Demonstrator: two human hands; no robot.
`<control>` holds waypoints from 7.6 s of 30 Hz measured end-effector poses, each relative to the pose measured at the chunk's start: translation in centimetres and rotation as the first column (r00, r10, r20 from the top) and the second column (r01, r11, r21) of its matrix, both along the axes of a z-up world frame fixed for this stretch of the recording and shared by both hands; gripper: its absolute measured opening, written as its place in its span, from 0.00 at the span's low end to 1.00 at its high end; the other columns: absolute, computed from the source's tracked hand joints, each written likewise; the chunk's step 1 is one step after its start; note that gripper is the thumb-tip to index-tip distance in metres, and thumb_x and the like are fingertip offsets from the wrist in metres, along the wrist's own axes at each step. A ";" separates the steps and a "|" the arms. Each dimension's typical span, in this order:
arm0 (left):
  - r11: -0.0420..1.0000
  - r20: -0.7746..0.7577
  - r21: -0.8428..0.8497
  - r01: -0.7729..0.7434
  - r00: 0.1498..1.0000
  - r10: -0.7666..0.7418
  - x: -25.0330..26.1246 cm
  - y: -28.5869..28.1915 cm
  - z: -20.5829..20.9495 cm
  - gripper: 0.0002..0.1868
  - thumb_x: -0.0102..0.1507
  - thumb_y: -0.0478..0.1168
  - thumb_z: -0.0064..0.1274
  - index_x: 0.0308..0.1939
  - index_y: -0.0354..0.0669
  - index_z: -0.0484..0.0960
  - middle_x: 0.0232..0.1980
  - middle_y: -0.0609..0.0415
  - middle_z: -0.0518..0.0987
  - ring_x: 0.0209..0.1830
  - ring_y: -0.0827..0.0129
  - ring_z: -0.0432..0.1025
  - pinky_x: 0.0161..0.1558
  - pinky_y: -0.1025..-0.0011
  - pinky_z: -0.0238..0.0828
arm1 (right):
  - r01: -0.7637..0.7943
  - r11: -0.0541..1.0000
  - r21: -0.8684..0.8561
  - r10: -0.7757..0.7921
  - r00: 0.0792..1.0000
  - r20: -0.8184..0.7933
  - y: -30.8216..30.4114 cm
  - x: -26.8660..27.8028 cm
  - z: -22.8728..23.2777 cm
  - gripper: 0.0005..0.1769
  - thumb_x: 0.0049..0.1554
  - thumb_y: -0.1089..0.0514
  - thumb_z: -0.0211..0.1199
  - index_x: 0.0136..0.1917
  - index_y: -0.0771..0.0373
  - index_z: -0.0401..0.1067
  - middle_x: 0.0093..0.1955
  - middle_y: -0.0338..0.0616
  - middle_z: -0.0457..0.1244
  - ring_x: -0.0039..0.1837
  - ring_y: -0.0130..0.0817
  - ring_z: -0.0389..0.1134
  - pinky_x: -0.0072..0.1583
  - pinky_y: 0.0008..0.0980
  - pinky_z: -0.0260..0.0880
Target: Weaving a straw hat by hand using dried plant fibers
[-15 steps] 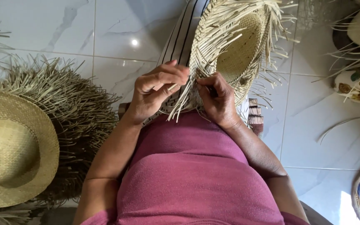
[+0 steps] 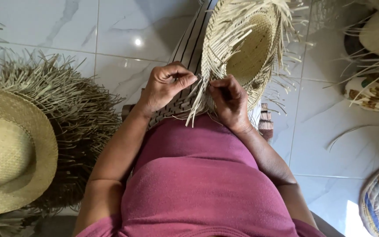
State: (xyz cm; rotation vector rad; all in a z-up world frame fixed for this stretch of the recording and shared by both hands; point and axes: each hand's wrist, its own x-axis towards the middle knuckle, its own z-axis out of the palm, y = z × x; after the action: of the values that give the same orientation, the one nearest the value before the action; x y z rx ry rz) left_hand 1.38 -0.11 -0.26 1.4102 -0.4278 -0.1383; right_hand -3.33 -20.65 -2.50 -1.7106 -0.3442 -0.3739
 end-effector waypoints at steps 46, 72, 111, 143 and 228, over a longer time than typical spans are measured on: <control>0.999 0.072 0.010 0.048 0.996 -0.048 1.7 -0.6 -3.5 0.06 0.66 0.34 0.64 0.46 0.38 0.87 0.36 0.52 0.78 0.36 0.77 0.67 0.43 0.76 0.68 | -0.068 0.985 0.159 0.094 0.982 -0.161 -0.4 -0.3 0.6 0.04 0.61 0.73 0.63 0.50 0.69 0.75 0.40 0.47 0.64 0.43 0.28 0.64 0.49 0.30 0.66; 0.999 -0.062 0.045 -0.001 0.998 0.004 2.6 -1.0 -4.1 0.21 0.56 0.38 0.75 0.45 0.41 0.78 0.30 0.53 0.81 0.27 0.76 0.73 0.33 0.78 0.71 | -0.053 0.999 -0.008 0.051 0.983 -0.175 -0.7 -0.2 1.3 0.07 0.59 0.72 0.66 0.51 0.68 0.78 0.37 0.43 0.65 0.44 0.23 0.63 0.49 0.27 0.65; 0.912 -0.212 0.011 -0.410 0.890 0.403 -2.8 -4.4 -3.1 0.07 0.64 0.36 0.64 0.34 0.35 0.87 0.30 0.50 0.83 0.37 0.79 0.71 0.41 0.76 0.72 | -0.174 0.570 -0.803 -0.064 0.965 -0.255 -3.3 -2.7 2.8 0.35 0.61 0.61 0.51 0.76 0.27 0.64 0.45 0.41 0.64 0.41 0.59 0.71 0.49 0.59 0.74; 0.843 0.144 0.433 -0.319 0.948 0.284 0.1 -3.2 -4.3 0.21 0.74 0.48 0.45 0.33 0.37 0.76 0.25 0.37 0.73 0.26 0.53 0.71 0.34 0.58 0.69 | -0.120 0.663 -0.739 -0.160 0.942 -0.296 -5.8 -4.6 -1.7 0.28 0.63 0.53 0.54 0.72 0.23 0.68 0.43 0.37 0.64 0.43 0.55 0.71 0.49 0.57 0.75; 0.970 0.003 0.194 -0.150 0.988 0.152 -3.0 -2.4 -1.1 0.12 0.66 0.27 0.55 0.53 0.30 0.84 0.48 0.34 0.84 0.52 0.53 0.79 0.46 0.64 0.83 | -0.058 0.974 -0.218 0.066 0.997 0.031 -2.9 -0.7 0.7 0.13 0.58 0.76 0.64 0.53 0.65 0.81 0.39 0.51 0.66 0.38 0.48 0.70 0.42 0.40 0.70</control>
State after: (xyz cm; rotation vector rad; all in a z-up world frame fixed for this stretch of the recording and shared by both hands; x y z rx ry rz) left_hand -1.61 -2.50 -1.37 1.6275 -0.3012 -0.0659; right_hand -4.05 -23.51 -1.85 -1.9035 -0.4796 -0.3326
